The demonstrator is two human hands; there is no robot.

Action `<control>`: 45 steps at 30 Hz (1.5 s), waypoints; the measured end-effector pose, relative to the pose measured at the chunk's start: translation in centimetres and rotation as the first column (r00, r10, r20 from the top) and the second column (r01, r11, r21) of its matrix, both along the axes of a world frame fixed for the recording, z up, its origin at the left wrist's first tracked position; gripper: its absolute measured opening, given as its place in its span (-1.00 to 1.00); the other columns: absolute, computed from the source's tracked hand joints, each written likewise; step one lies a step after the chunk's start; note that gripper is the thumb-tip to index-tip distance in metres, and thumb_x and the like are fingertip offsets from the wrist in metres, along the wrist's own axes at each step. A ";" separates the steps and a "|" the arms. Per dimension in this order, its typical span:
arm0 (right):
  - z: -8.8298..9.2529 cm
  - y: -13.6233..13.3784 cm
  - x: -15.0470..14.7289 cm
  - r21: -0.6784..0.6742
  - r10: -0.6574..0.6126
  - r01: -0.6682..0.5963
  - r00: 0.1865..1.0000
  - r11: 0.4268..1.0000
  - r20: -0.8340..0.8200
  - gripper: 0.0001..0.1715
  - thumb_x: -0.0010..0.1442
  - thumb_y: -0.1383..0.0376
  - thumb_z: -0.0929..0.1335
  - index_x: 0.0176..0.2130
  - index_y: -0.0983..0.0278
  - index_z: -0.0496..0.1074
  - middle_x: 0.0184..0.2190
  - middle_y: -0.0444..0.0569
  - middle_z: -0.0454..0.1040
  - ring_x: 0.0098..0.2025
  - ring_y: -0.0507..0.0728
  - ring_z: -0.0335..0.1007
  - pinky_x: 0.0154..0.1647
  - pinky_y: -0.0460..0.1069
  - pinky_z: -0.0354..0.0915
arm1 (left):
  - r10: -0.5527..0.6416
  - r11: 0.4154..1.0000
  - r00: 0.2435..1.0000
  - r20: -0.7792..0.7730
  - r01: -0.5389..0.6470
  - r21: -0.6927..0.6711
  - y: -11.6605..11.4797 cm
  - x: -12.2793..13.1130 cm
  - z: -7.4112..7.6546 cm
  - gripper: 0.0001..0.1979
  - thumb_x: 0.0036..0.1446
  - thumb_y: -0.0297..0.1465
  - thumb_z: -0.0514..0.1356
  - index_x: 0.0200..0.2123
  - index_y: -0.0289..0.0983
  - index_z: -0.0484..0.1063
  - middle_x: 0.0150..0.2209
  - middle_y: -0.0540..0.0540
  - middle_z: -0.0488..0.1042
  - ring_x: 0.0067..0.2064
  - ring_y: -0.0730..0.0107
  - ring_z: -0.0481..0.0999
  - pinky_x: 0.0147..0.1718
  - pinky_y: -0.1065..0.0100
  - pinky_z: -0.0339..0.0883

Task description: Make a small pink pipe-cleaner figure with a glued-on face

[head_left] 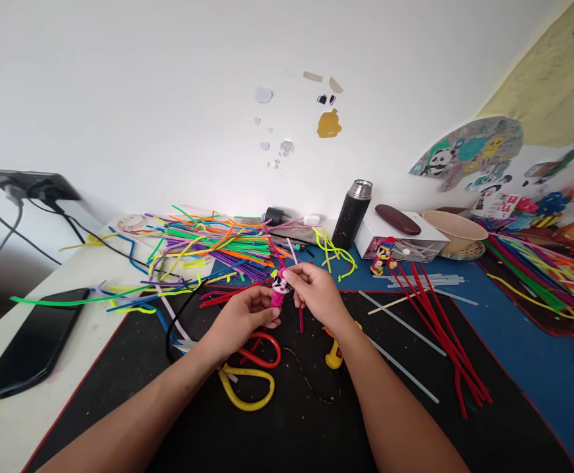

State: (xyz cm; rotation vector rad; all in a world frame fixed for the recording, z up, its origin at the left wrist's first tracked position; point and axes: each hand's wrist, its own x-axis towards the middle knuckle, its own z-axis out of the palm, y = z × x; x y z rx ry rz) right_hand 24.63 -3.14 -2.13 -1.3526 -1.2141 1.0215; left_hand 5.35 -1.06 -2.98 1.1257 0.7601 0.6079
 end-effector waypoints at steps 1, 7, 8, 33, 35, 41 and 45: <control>0.0 0.0 0.0 0.003 -0.001 0.001 1.000 1.000 0.004 -0.59 0.27 -0.05 0.44 -0.23 0.24 0.52 -0.64 -0.25 0.36 -0.67 0.02 0.31 -0.66 -0.09 0.17 | 0.003 1.000 1.000 -0.002 -0.003 -0.002 0.0 0.0 0.0 -0.50 -0.08 -0.19 0.56 -0.15 -0.30 0.53 -0.28 -0.03 0.58 -0.29 0.36 0.60 -0.18 0.28 0.56; -0.2 0.1 0.1 0.014 -0.005 0.005 1.000 1.000 0.009 -0.60 0.28 -0.04 0.43 -0.23 0.24 0.51 -0.63 -0.25 0.36 -0.68 0.01 0.29 -0.65 -0.09 0.17 | 0.006 1.000 1.000 -0.008 -0.006 0.003 -0.1 0.1 0.1 -0.49 -0.07 -0.14 0.55 -0.14 -0.29 0.52 -0.25 -0.04 0.57 -0.28 0.36 0.61 -0.19 0.29 0.55; -0.3 0.1 0.1 0.015 -0.005 0.005 1.000 1.000 0.015 -0.60 0.28 -0.05 0.43 -0.24 0.24 0.51 -0.63 -0.25 0.36 -0.68 0.01 0.29 -0.65 -0.09 0.17 | 0.003 1.000 1.000 -0.018 -0.003 0.017 -0.1 0.1 0.1 -0.49 -0.05 -0.12 0.54 -0.14 -0.29 0.51 -0.26 -0.03 0.57 -0.30 0.36 0.61 -0.21 0.30 0.54; 0.7 -0.1 0.1 0.013 -0.080 0.085 0.973 0.996 -0.217 -0.53 0.17 -0.11 0.51 -0.28 0.23 0.51 -0.70 -0.30 0.24 -0.67 0.03 0.27 -0.64 -0.08 0.19 | 0.045 0.999 0.999 -0.030 -0.044 0.028 0.0 -0.3 0.7 -0.60 0.03 -0.06 0.49 -0.26 -0.29 0.68 -0.32 -0.16 0.69 -0.25 0.23 0.61 -0.16 0.29 0.46; 0.7 -0.1 0.0 0.012 -0.080 0.085 0.972 0.996 -0.219 -0.53 0.17 -0.11 0.51 -0.28 0.23 0.50 -0.70 -0.30 0.25 -0.67 0.03 0.28 -0.64 -0.08 0.19 | 0.040 0.999 0.999 -0.021 -0.039 0.038 -0.1 -0.3 0.8 -0.61 0.03 -0.07 0.49 -0.28 -0.29 0.68 -0.33 -0.16 0.69 -0.26 0.23 0.61 -0.17 0.28 0.47; 1.1 -0.3 0.0 0.003 -0.091 0.093 0.974 0.996 -0.209 -0.53 0.16 -0.11 0.51 -0.28 0.23 0.51 -0.70 -0.28 0.26 -0.66 0.03 0.28 -0.63 -0.07 0.20 | 0.037 0.998 0.999 -0.002 -0.037 0.056 -0.4 -0.3 1.1 -0.63 0.04 -0.09 0.48 -0.34 -0.31 0.67 -0.36 -0.16 0.68 -0.33 0.26 0.60 -0.22 0.29 0.47; 1.1 -0.3 -0.1 0.000 -0.088 0.090 0.975 0.996 -0.204 -0.54 0.17 -0.10 0.51 -0.27 0.23 0.51 -0.70 -0.28 0.26 -0.66 0.04 0.29 -0.63 -0.07 0.21 | 0.083 0.996 0.996 0.016 -0.083 0.012 -0.3 -0.3 0.5 -0.63 0.03 -0.11 0.50 -0.29 -0.31 0.67 -0.38 -0.15 0.67 -0.33 0.26 0.61 -0.21 0.27 0.50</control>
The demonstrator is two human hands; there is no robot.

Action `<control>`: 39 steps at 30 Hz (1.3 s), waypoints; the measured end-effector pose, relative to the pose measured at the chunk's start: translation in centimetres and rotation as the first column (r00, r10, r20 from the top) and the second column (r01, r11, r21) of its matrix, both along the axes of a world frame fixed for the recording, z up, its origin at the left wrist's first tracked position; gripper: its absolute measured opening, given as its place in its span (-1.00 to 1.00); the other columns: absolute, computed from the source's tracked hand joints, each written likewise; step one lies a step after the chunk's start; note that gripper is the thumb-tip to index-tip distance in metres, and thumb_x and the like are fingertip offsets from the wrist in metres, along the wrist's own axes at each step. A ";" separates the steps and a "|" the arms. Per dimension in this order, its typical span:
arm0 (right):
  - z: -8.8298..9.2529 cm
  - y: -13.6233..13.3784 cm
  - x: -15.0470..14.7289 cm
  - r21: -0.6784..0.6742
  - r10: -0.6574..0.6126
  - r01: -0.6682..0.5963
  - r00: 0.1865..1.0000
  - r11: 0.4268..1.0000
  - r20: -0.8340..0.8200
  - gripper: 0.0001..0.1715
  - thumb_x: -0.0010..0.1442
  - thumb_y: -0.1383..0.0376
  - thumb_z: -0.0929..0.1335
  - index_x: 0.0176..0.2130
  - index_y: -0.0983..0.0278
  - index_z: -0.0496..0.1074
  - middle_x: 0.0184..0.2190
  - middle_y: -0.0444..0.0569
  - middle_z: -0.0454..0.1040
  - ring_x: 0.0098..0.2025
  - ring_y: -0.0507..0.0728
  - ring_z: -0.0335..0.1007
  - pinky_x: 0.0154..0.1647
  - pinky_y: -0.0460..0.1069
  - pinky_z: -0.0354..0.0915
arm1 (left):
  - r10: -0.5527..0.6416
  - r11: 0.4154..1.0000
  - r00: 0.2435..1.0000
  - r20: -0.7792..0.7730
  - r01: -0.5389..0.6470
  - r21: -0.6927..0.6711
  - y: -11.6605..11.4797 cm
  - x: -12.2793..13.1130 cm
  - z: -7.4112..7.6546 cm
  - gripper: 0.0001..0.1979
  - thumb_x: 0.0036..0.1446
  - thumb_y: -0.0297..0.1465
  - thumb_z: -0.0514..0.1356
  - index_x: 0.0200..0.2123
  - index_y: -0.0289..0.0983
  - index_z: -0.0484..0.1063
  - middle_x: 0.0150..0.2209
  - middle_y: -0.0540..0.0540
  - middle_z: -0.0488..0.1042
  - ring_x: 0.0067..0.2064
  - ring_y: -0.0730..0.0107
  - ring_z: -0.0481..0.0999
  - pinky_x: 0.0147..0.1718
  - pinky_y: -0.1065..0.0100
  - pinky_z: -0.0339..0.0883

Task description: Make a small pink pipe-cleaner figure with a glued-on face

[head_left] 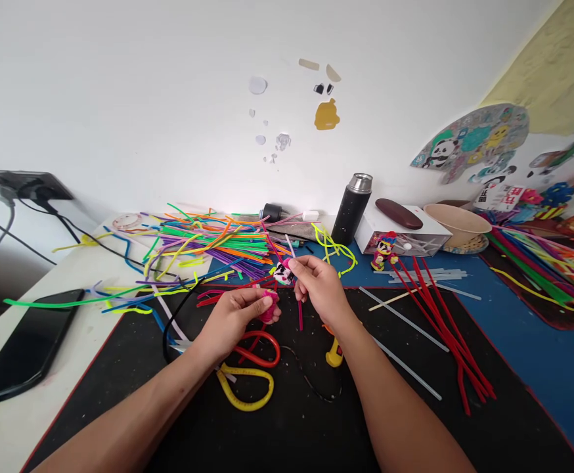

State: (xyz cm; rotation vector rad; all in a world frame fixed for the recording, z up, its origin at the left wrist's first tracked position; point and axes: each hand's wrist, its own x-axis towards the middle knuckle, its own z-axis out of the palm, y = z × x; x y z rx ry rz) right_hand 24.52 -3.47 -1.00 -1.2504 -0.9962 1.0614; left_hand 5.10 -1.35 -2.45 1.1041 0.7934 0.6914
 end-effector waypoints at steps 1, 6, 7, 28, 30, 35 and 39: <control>0.0 0.0 0.0 -0.001 0.001 -0.001 1.000 1.000 0.002 -0.54 0.17 -0.10 0.50 -0.27 0.23 0.51 -0.70 -0.28 0.26 -0.66 0.04 0.29 -0.62 -0.07 0.21 | 0.012 1.000 1.000 0.006 -0.012 -0.018 0.1 0.0 -0.2 -0.61 0.03 -0.10 0.50 -0.28 -0.31 0.66 -0.37 -0.16 0.67 -0.33 0.26 0.61 -0.21 0.26 0.51; -0.1 0.0 -0.1 -0.005 0.007 -0.007 1.000 1.000 -0.002 -0.54 0.17 -0.10 0.50 -0.26 0.22 0.51 -0.70 -0.28 0.27 -0.65 0.04 0.29 -0.62 -0.07 0.21 | 0.012 0.997 0.999 0.043 -0.009 -0.080 0.2 0.3 -0.6 -0.60 0.07 -0.10 0.48 -0.21 -0.31 0.62 -0.23 -0.19 0.67 -0.24 0.23 0.66 -0.26 0.31 0.56; -0.1 0.0 -0.1 -0.003 0.007 -0.007 1.000 1.000 -0.005 -0.54 0.17 -0.10 0.50 -0.26 0.22 0.51 -0.70 -0.28 0.27 -0.65 0.04 0.29 -0.62 -0.07 0.21 | 0.013 0.996 0.998 0.057 -0.008 -0.092 0.2 0.3 -0.5 -0.60 0.06 -0.12 0.49 -0.17 -0.30 0.62 -0.23 -0.17 0.67 -0.22 0.22 0.66 -0.27 0.32 0.57; -0.1 -0.1 -0.2 0.006 0.017 -0.017 1.000 1.000 -0.005 -0.53 0.18 -0.10 0.50 -0.24 0.23 0.52 -0.69 -0.27 0.30 -0.65 0.03 0.29 -0.63 -0.08 0.21 | 0.079 0.982 0.992 0.102 -0.060 -0.179 0.5 0.3 -0.2 -0.56 0.01 -0.10 0.53 -0.20 -0.32 0.66 -0.30 -0.15 0.63 -0.27 0.31 0.61 -0.32 0.38 0.57; -0.1 -0.1 -0.2 0.007 0.019 -0.019 1.000 1.000 -0.003 -0.54 0.18 -0.10 0.50 -0.23 0.23 0.52 -0.68 -0.27 0.31 -0.65 0.03 0.29 -0.62 -0.08 0.22 | 0.068 0.984 0.992 0.102 -0.050 -0.173 0.4 0.3 -0.3 -0.55 -0.01 -0.08 0.53 -0.21 -0.33 0.66 -0.30 -0.17 0.63 -0.27 0.30 0.62 -0.33 0.38 0.57; -0.2 0.0 -0.2 0.015 0.027 -0.027 1.000 1.000 -0.002 -0.55 0.20 -0.09 0.50 -0.23 0.23 0.51 -0.69 -0.28 0.30 -0.65 0.03 0.29 -0.62 -0.08 0.22 | 0.058 0.988 0.991 0.122 -0.040 -0.147 0.4 0.3 -0.4 -0.56 -0.02 -0.09 0.54 -0.24 -0.33 0.67 -0.30 -0.17 0.64 -0.29 0.30 0.61 -0.35 0.39 0.58; -0.4 0.0 -0.2 0.022 0.034 -0.034 0.999 0.999 0.006 -0.56 0.22 -0.07 0.49 -0.23 0.24 0.51 -0.68 -0.28 0.31 -0.65 0.02 0.29 -0.62 -0.08 0.22 | 0.053 0.988 0.990 0.128 -0.034 -0.147 0.4 0.2 -0.4 -0.57 -0.03 -0.11 0.55 -0.24 -0.33 0.67 -0.30 -0.17 0.65 -0.28 0.29 0.63 -0.34 0.38 0.60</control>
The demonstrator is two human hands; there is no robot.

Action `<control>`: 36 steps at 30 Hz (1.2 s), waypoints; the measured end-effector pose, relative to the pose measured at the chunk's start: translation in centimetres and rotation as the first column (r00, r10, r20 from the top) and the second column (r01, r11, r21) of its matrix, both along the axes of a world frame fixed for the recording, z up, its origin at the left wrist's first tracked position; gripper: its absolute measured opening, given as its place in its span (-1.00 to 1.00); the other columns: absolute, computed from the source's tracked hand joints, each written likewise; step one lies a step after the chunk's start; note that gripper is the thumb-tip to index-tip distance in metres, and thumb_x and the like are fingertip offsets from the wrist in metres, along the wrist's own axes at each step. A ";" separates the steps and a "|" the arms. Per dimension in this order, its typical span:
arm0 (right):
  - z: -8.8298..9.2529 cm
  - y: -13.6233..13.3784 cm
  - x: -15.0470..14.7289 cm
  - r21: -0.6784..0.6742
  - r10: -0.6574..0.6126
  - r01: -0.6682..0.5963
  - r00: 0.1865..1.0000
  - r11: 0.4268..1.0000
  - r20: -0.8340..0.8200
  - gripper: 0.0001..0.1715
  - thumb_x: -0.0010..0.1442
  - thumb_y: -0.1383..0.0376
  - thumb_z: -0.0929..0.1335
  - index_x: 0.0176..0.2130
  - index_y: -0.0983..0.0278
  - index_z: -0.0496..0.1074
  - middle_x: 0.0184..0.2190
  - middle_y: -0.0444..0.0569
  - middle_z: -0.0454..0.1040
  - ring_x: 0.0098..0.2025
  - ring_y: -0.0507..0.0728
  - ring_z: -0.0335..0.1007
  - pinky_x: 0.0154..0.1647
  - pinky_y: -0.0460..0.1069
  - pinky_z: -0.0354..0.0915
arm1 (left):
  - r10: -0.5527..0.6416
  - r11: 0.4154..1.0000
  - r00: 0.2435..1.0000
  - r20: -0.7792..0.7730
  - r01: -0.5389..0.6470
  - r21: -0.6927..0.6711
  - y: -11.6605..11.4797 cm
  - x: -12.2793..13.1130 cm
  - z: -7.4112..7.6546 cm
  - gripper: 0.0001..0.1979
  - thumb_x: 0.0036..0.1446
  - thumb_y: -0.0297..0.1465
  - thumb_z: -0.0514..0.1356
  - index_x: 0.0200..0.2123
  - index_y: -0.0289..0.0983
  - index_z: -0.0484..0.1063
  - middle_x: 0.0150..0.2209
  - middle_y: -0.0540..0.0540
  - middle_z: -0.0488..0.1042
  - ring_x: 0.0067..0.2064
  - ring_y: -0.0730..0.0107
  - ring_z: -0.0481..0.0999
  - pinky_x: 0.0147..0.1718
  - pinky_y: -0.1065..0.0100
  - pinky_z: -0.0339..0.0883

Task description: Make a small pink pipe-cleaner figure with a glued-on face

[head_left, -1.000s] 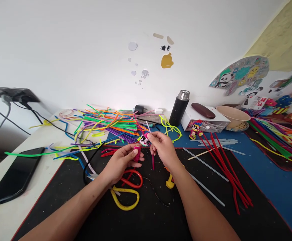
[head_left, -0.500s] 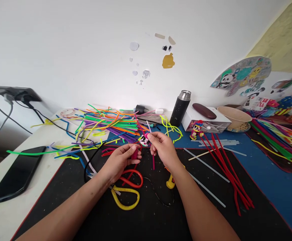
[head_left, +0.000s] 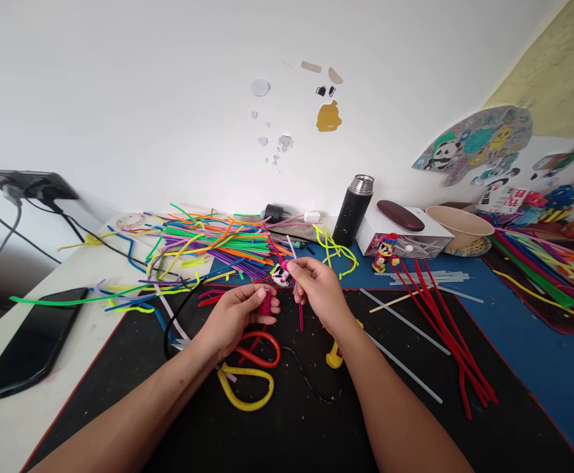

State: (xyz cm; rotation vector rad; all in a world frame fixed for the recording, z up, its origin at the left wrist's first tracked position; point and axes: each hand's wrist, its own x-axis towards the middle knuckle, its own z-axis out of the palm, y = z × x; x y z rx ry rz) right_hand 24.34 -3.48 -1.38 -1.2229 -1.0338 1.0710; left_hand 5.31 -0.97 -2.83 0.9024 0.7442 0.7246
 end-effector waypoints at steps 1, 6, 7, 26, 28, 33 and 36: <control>0.0 0.0 0.0 0.000 0.000 0.000 1.000 1.000 0.000 -0.56 0.22 -0.07 0.49 -0.23 0.24 0.51 -0.68 -0.28 0.31 -0.65 0.02 0.28 -0.62 -0.08 0.22 | -0.001 1.000 1.000 0.001 0.001 -0.007 0.0 0.0 0.0 -0.56 -0.04 -0.11 0.55 -0.23 -0.33 0.67 -0.31 -0.18 0.65 -0.28 0.28 0.63 -0.35 0.38 0.60; -0.1 0.1 -0.1 -0.006 -0.001 0.001 1.000 1.000 0.003 -0.54 0.20 -0.10 0.49 -0.24 0.24 0.51 -0.68 -0.27 0.32 -0.66 0.02 0.28 -0.64 -0.09 0.22 | 0.010 1.000 1.000 -0.001 -0.010 -0.017 -0.1 0.1 0.1 -0.55 -0.09 -0.12 0.57 -0.25 -0.34 0.68 -0.31 -0.19 0.67 -0.28 0.25 0.65 -0.35 0.35 0.62; -0.1 0.1 -0.1 -0.005 0.001 -0.001 1.000 1.000 0.003 -0.53 0.20 -0.10 0.49 -0.24 0.24 0.51 -0.68 -0.27 0.32 -0.66 0.02 0.28 -0.64 -0.09 0.22 | 0.010 1.000 1.000 0.000 -0.009 -0.012 -0.2 0.1 0.2 -0.55 -0.08 -0.12 0.57 -0.25 -0.34 0.68 -0.30 -0.19 0.67 -0.28 0.25 0.65 -0.34 0.35 0.62; -0.1 0.2 0.0 -0.016 -0.024 0.024 1.000 1.000 -0.006 -0.53 0.20 -0.09 0.50 -0.21 0.25 0.53 -0.69 -0.28 0.31 -0.66 0.02 0.29 -0.63 -0.09 0.22 | -0.005 0.990 0.994 0.112 0.020 -0.140 -0.2 0.4 -0.3 -0.60 -0.11 -0.35 0.62 -0.18 -0.31 0.69 -0.19 -0.16 0.70 -0.06 0.23 0.68 0.02 0.32 0.57; -0.1 0.1 0.0 -0.015 -0.026 0.026 1.000 1.000 -0.006 -0.53 0.19 -0.09 0.50 -0.20 0.25 0.53 -0.69 -0.28 0.31 -0.66 0.02 0.28 -0.63 -0.09 0.23 | -0.010 0.992 0.995 0.103 0.023 -0.123 -0.2 0.4 -0.3 -0.61 -0.09 -0.33 0.61 -0.18 -0.32 0.69 -0.19 -0.17 0.69 -0.08 0.23 0.68 0.00 0.32 0.57; -0.1 0.1 0.0 -0.011 -0.008 0.008 1.000 1.000 0.002 -0.54 0.20 -0.09 0.50 -0.20 0.24 0.53 -0.70 -0.29 0.30 -0.66 0.02 0.28 -0.64 -0.10 0.23 | -0.005 0.994 0.999 0.054 0.011 -0.107 -0.1 0.4 -0.5 -0.59 -0.11 -0.30 0.62 -0.20 -0.34 0.67 -0.24 -0.17 0.69 -0.16 0.28 0.68 -0.07 0.35 0.59; 0.0 0.0 0.0 -0.010 -0.007 0.007 1.000 1.000 -0.001 -0.54 0.21 -0.09 0.49 -0.20 0.24 0.52 -0.69 -0.29 0.30 -0.66 0.02 0.28 -0.64 -0.09 0.24 | -0.022 0.997 0.999 0.037 0.025 -0.077 0.0 0.3 -0.6 -0.59 -0.08 -0.24 0.60 -0.22 -0.35 0.66 -0.27 -0.18 0.70 -0.23 0.29 0.68 -0.11 0.34 0.60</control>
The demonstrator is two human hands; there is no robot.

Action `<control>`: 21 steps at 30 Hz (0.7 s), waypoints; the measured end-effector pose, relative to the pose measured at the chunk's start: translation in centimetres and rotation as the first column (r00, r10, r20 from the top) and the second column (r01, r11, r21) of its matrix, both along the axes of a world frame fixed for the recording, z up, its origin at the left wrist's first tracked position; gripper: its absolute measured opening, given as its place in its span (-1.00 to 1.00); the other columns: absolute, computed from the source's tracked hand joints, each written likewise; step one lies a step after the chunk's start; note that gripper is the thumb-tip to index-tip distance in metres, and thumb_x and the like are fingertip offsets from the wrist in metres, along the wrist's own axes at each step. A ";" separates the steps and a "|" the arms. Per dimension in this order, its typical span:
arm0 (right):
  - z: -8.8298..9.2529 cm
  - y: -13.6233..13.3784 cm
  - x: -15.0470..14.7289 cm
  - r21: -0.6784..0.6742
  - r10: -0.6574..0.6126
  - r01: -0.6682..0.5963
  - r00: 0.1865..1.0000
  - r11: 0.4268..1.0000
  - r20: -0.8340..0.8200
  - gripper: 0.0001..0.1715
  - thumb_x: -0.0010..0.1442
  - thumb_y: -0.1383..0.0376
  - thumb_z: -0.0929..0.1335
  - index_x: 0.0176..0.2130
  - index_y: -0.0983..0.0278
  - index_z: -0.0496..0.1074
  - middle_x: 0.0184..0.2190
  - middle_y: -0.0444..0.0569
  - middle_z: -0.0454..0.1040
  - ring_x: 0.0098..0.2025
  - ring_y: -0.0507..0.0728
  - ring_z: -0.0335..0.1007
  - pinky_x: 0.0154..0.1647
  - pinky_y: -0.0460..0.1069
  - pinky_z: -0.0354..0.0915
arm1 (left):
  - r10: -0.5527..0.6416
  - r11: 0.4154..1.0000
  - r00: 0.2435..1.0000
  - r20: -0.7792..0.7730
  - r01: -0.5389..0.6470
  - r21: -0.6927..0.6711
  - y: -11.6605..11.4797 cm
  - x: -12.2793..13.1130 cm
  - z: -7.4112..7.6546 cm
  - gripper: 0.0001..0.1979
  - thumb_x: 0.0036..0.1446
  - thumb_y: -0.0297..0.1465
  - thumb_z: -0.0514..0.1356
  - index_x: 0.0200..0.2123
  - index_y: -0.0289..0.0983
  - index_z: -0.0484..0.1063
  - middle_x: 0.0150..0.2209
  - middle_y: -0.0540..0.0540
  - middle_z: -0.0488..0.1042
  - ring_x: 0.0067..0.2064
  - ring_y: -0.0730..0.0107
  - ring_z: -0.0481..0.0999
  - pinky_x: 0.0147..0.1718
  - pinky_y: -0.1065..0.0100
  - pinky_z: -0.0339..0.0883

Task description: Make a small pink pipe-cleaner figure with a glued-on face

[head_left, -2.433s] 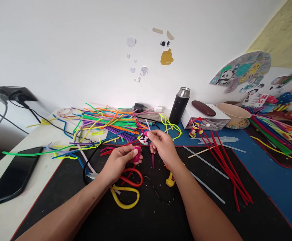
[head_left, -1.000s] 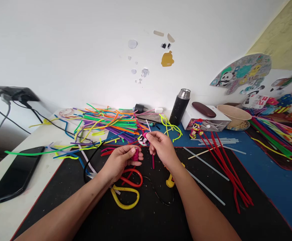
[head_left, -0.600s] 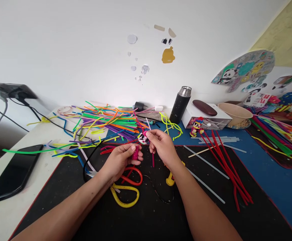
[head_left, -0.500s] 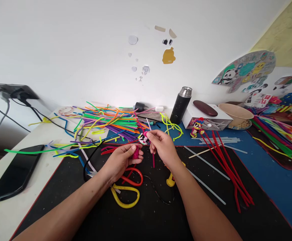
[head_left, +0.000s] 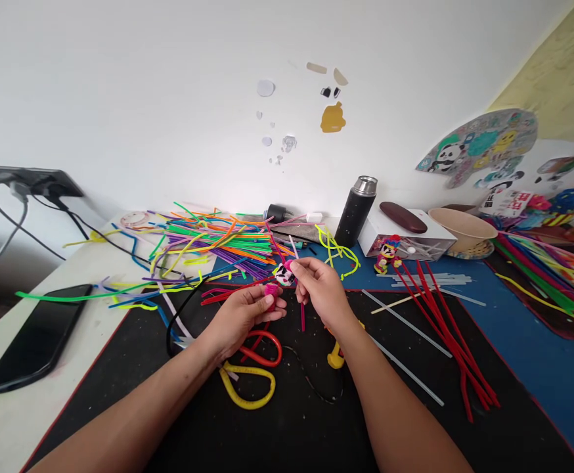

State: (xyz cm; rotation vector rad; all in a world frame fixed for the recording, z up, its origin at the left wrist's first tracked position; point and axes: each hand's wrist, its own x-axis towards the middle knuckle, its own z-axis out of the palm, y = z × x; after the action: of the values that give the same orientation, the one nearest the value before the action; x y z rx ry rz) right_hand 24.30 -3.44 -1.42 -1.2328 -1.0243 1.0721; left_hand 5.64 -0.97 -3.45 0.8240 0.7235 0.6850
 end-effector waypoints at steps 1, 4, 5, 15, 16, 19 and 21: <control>0.0 0.0 0.0 -0.001 -0.001 0.001 1.000 1.000 0.001 -0.53 0.21 -0.09 0.49 -0.20 0.24 0.52 -0.69 -0.29 0.31 -0.66 0.02 0.28 -0.64 -0.09 0.24 | -0.002 1.000 1.000 -0.006 0.003 0.012 0.0 0.0 0.0 -0.58 -0.08 -0.22 0.60 -0.23 -0.35 0.66 -0.28 -0.18 0.70 -0.25 0.29 0.68 -0.13 0.34 0.60; 0.1 0.0 0.0 -0.007 -0.003 0.003 1.000 1.000 0.011 -0.53 0.20 -0.10 0.49 -0.20 0.25 0.53 -0.69 -0.28 0.30 -0.65 0.02 0.28 -0.63 -0.09 0.24 | -0.001 1.000 1.000 -0.026 0.002 0.031 0.0 0.0 0.0 -0.54 -0.14 -0.18 0.61 -0.25 -0.35 0.66 -0.31 -0.17 0.69 -0.27 0.29 0.68 -0.18 0.38 0.60; 0.1 0.0 0.0 -0.010 -0.003 0.003 1.000 1.000 0.014 -0.52 0.20 -0.10 0.49 -0.20 0.25 0.53 -0.69 -0.28 0.30 -0.65 0.02 0.28 -0.63 -0.09 0.24 | -0.001 1.000 0.999 -0.033 0.002 0.031 0.0 0.0 0.0 -0.53 -0.16 -0.17 0.62 -0.26 -0.35 0.66 -0.31 -0.17 0.69 -0.28 0.30 0.69 -0.19 0.38 0.60; 0.3 -0.1 -0.1 -0.024 -0.011 0.011 1.000 1.000 0.016 -0.51 0.18 -0.10 0.50 -0.21 0.25 0.52 -0.69 -0.28 0.30 -0.65 0.02 0.28 -0.63 -0.09 0.23 | -0.015 1.000 0.998 -0.064 0.017 0.023 -0.3 -0.2 0.4 -0.51 -0.18 -0.17 0.62 -0.25 -0.35 0.66 -0.36 -0.15 0.68 -0.36 0.29 0.68 -0.26 0.37 0.60; 0.3 -0.1 -0.1 -0.023 -0.010 0.011 1.000 1.000 0.015 -0.52 0.19 -0.10 0.50 -0.20 0.25 0.52 -0.69 -0.28 0.30 -0.65 0.02 0.28 -0.62 -0.09 0.23 | -0.012 1.000 0.998 -0.060 0.014 0.028 -0.3 -0.2 0.3 -0.52 -0.17 -0.17 0.62 -0.25 -0.35 0.66 -0.37 -0.15 0.68 -0.36 0.29 0.68 -0.26 0.36 0.60; 0.2 -0.1 -0.1 -0.019 -0.012 0.012 1.000 1.000 0.008 -0.53 0.19 -0.10 0.50 -0.21 0.24 0.53 -0.68 -0.27 0.31 -0.65 0.02 0.29 -0.62 -0.09 0.23 | -0.006 1.000 0.999 -0.037 0.007 0.027 -0.3 -0.1 0.2 -0.57 -0.12 -0.20 0.60 -0.25 -0.34 0.66 -0.34 -0.16 0.67 -0.31 0.28 0.67 -0.19 0.32 0.59; 0.1 -0.1 -0.1 -0.016 -0.017 0.017 1.000 1.000 0.003 -0.53 0.19 -0.10 0.50 -0.21 0.24 0.53 -0.68 -0.27 0.32 -0.65 0.02 0.29 -0.62 -0.08 0.23 | 0.000 1.000 1.000 -0.023 0.001 0.029 -0.3 0.1 0.2 -0.60 -0.06 -0.23 0.58 -0.22 -0.34 0.65 -0.31 -0.17 0.67 -0.28 0.29 0.65 -0.15 0.31 0.57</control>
State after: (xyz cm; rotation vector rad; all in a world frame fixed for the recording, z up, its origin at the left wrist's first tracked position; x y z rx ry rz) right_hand 24.22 -3.49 -1.34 -1.2543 -1.0074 1.0673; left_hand 5.73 -1.25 -3.29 0.8599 0.7350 0.6884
